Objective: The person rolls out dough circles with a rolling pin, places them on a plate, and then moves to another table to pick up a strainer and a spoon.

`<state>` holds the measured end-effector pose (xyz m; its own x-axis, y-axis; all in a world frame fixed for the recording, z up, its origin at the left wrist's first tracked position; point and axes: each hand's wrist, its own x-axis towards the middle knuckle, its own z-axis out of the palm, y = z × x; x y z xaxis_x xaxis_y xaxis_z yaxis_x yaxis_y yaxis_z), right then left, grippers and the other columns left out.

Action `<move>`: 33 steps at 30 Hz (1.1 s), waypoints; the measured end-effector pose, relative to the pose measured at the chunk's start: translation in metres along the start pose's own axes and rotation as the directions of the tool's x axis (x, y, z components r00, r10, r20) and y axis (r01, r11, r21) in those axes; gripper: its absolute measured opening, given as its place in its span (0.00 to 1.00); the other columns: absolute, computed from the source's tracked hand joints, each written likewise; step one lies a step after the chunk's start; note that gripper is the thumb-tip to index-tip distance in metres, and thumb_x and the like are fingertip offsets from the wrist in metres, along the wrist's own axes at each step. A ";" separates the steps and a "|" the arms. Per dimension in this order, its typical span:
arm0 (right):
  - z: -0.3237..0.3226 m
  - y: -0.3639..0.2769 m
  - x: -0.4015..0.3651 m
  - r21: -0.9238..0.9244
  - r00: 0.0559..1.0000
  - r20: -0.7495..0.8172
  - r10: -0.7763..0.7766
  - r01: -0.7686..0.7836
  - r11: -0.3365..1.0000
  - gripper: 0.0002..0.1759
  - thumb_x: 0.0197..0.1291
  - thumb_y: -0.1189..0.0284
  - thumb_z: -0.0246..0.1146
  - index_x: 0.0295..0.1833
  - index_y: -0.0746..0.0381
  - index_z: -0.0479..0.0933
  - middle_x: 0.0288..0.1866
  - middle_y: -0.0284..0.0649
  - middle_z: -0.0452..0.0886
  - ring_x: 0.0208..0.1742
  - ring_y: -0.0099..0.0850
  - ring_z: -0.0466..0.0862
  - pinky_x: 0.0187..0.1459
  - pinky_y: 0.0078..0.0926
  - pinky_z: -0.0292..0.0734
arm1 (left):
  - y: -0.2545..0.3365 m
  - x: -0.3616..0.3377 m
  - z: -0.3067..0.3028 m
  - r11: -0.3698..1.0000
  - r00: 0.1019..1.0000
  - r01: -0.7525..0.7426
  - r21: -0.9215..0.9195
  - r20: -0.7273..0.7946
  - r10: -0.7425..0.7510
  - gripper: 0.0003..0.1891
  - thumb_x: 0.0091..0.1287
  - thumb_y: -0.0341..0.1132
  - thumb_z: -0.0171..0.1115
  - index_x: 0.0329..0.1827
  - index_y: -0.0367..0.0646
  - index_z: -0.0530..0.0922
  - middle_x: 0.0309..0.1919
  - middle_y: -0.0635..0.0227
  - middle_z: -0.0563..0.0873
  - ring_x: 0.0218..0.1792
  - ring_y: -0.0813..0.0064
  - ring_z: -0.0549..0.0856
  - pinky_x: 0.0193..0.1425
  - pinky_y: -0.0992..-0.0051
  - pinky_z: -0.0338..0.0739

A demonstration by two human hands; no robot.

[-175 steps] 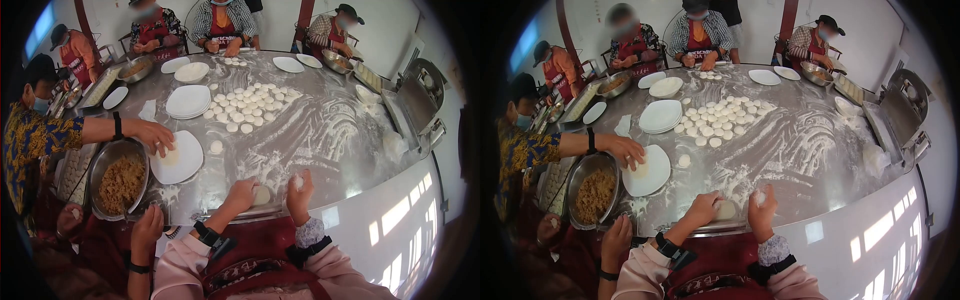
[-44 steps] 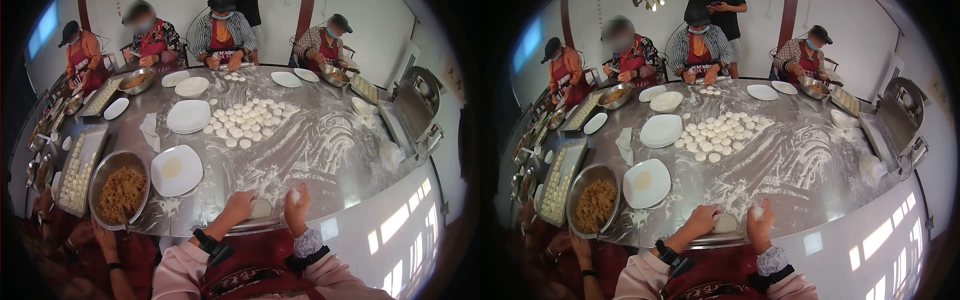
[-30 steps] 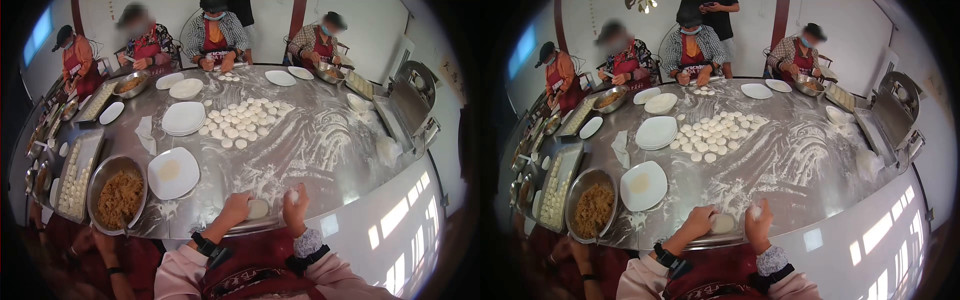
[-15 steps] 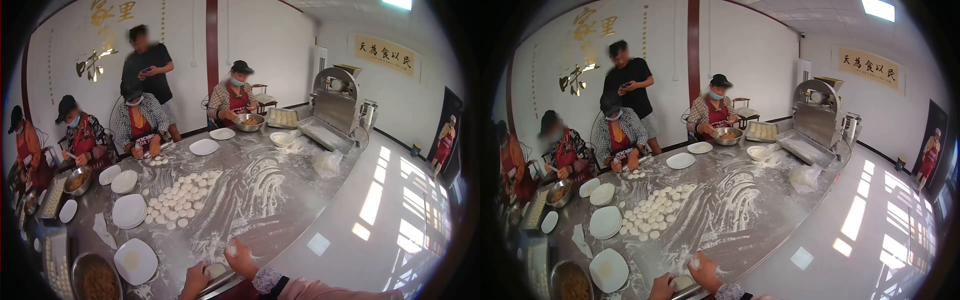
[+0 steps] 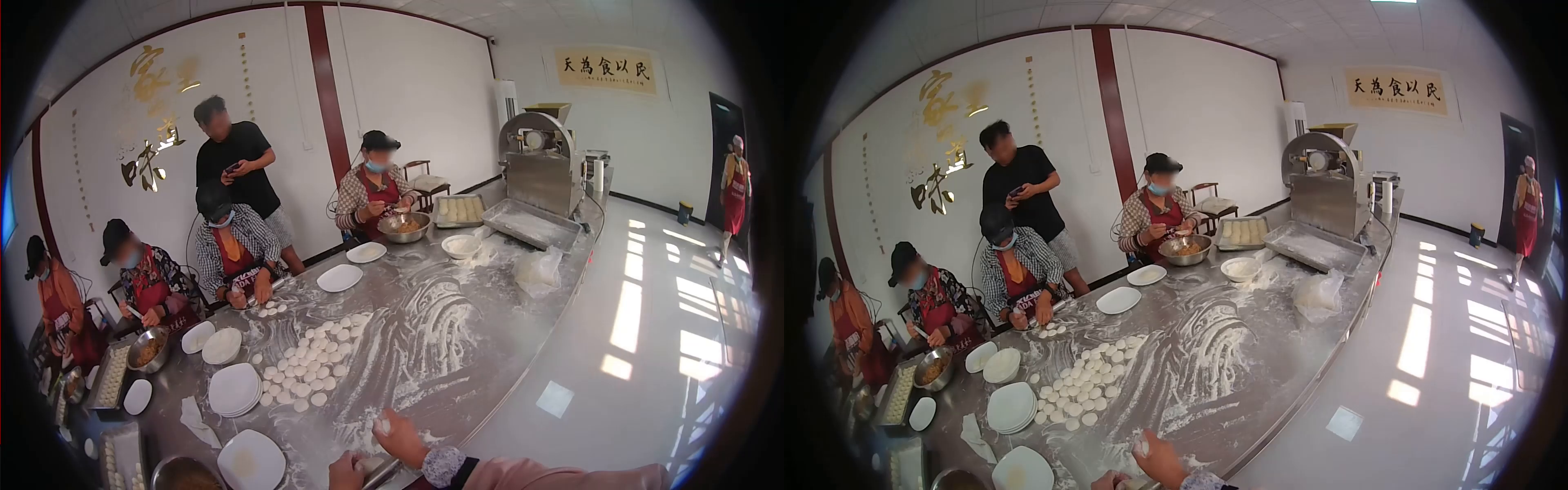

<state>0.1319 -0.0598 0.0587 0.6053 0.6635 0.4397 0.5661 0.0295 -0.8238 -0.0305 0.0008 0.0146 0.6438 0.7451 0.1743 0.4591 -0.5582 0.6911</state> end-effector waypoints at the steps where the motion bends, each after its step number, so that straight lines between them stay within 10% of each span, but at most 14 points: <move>1: 0.012 -0.003 0.011 -0.006 0.999 0.047 0.025 -0.025 1.000 0.15 0.56 0.67 0.61 0.43 0.67 0.72 0.29 0.58 0.79 0.33 0.57 0.80 0.34 0.47 0.75 | 0.010 0.000 -0.002 0.993 0.994 0.109 -0.033 -0.006 -0.110 0.10 0.57 0.28 0.54 0.41 0.42 0.79 0.34 0.53 0.85 0.37 0.51 0.84 0.45 0.58 0.77; 10: -0.016 -0.003 -0.013 -0.047 0.997 -0.055 -0.055 0.053 0.998 0.14 0.51 0.70 0.63 0.41 0.64 0.70 0.27 0.55 0.78 0.33 0.57 0.80 0.34 0.48 0.74 | 0.008 0.004 -0.009 0.970 0.982 0.072 0.232 0.157 -0.110 0.11 0.61 0.36 0.54 0.44 0.43 0.78 0.36 0.51 0.84 0.40 0.49 0.83 0.45 0.56 0.76; 14: 0.016 0.036 -0.007 -0.177 0.925 -0.224 -0.306 0.270 0.946 0.18 0.53 0.74 0.60 0.49 0.69 0.71 0.32 0.57 0.77 0.34 0.58 0.77 0.37 0.45 0.71 | 0.012 -0.002 -0.006 0.986 0.984 0.167 -0.013 0.057 -0.166 0.12 0.61 0.34 0.55 0.46 0.42 0.77 0.38 0.52 0.84 0.42 0.50 0.83 0.47 0.58 0.77; 15: 0.017 0.026 0.011 0.020 0.996 0.040 -0.076 0.075 0.997 0.19 0.56 0.73 0.59 0.51 0.72 0.71 0.36 0.59 0.77 0.37 0.57 0.77 0.39 0.46 0.71 | -0.001 0.004 0.018 0.987 0.987 0.159 0.023 0.036 -0.159 0.12 0.62 0.33 0.53 0.47 0.40 0.77 0.38 0.48 0.84 0.42 0.49 0.83 0.46 0.56 0.76; 20: 0.047 0.054 0.032 -0.097 0.996 0.039 -0.078 0.081 0.992 0.25 0.59 0.71 0.58 0.59 0.76 0.67 0.50 0.60 0.76 0.53 0.56 0.75 0.55 0.43 0.67 | 0.018 0.018 0.025 0.972 0.965 0.197 -0.127 -0.148 -0.215 0.12 0.66 0.32 0.47 0.44 0.36 0.76 0.37 0.42 0.82 0.43 0.46 0.82 0.46 0.55 0.74; 23: 0.021 0.068 0.011 -0.093 1.000 -0.013 -0.007 0.005 0.996 0.28 0.60 0.71 0.57 0.62 0.78 0.64 0.58 0.64 0.72 0.60 0.54 0.72 0.62 0.40 0.64 | 0.002 0.016 0.026 0.994 0.997 0.081 0.077 -0.015 -0.080 0.12 0.66 0.33 0.47 0.41 0.35 0.77 0.37 0.43 0.82 0.42 0.46 0.82 0.45 0.57 0.74; 26: -0.003 0.071 -0.009 -0.047 0.997 0.009 0.072 -0.072 0.996 0.29 0.63 0.70 0.56 0.65 0.76 0.61 0.63 0.61 0.69 0.66 0.50 0.68 0.67 0.36 0.59 | -0.020 0.006 0.033 0.960 0.971 0.115 -0.256 -0.174 -0.163 0.08 0.60 0.29 0.50 0.35 0.35 0.76 0.33 0.43 0.81 0.40 0.43 0.80 0.43 0.53 0.72; 33: 0.048 0.025 0.023 -0.249 0.994 0.018 -0.106 0.107 0.963 0.23 0.57 0.69 0.62 0.58 0.65 0.69 0.48 0.58 0.77 0.48 0.53 0.78 0.50 0.46 0.71 | 0.020 0.012 0.015 0.991 0.989 0.133 0.000 -0.067 -0.133 0.10 0.59 0.30 0.54 0.39 0.38 0.81 0.35 0.49 0.84 0.39 0.50 0.84 0.44 0.57 0.77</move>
<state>0.1335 -0.0072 0.0307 0.5316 0.6703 0.5179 0.7492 -0.0868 -0.6567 -0.0045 -0.0069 0.0196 0.5349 0.8353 0.1275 0.5409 -0.4544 0.7078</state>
